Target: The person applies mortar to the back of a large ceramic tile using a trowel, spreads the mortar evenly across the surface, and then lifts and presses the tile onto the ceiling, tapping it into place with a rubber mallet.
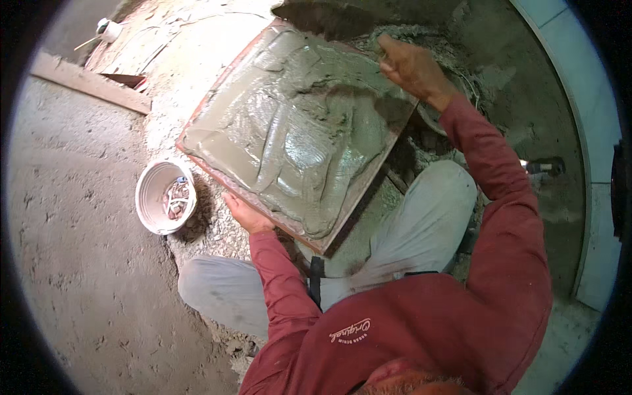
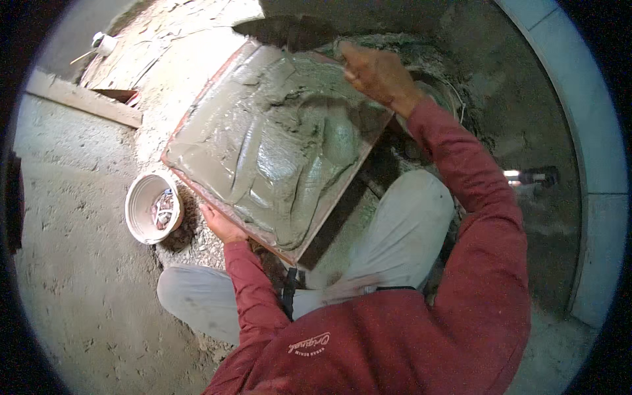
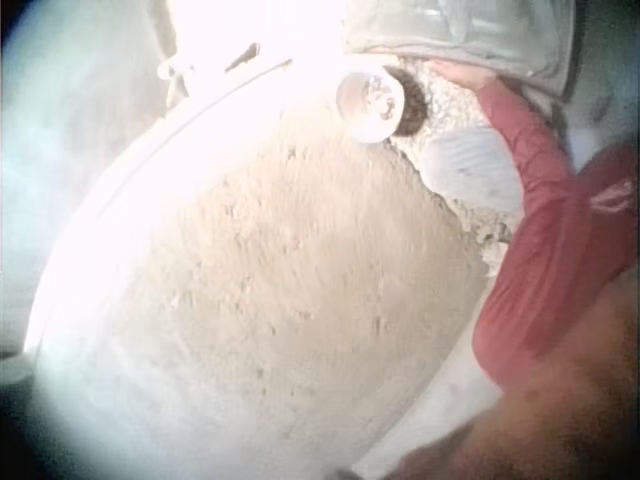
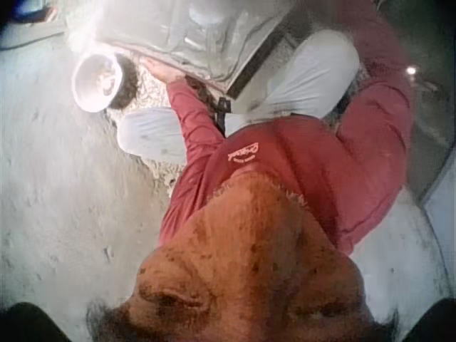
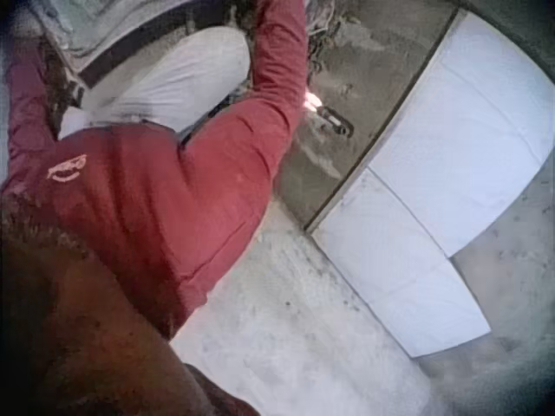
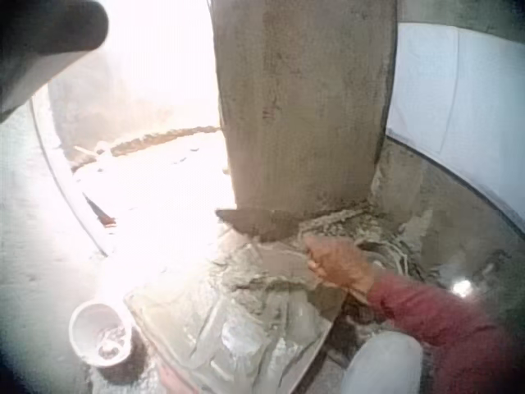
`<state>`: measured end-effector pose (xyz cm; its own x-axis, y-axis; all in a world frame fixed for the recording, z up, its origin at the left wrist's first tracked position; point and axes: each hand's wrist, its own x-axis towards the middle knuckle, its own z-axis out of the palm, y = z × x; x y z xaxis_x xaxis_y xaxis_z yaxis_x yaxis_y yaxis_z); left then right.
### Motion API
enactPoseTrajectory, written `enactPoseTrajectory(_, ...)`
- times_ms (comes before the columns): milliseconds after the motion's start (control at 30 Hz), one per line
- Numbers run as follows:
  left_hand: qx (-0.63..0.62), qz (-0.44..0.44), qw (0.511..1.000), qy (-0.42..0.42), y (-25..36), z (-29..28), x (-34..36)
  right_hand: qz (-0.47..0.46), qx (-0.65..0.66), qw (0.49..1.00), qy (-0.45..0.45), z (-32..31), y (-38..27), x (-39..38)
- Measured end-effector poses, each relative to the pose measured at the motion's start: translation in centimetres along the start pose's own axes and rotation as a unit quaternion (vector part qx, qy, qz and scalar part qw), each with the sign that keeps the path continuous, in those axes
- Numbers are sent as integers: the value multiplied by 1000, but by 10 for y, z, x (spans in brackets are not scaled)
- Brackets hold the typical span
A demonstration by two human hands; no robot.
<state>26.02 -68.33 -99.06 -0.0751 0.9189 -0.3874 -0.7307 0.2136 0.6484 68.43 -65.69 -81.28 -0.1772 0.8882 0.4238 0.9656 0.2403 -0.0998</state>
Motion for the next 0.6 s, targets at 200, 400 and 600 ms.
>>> enactPoseTrajectory(200, -13, -56, 998, 1, 2, 23, -11, 161, 14, 981, -104, -112, 58, -55)
enactPoseTrajectory(400, 50, -13, 999, 3, -4, 9, -6, 271, -118, 842, -451, -148, 97, -76)
enactPoseTrajectory(600, 80, 11, 997, 7, 1, 6, -4, 184, -283, 809, -481, -14, 125, -68)
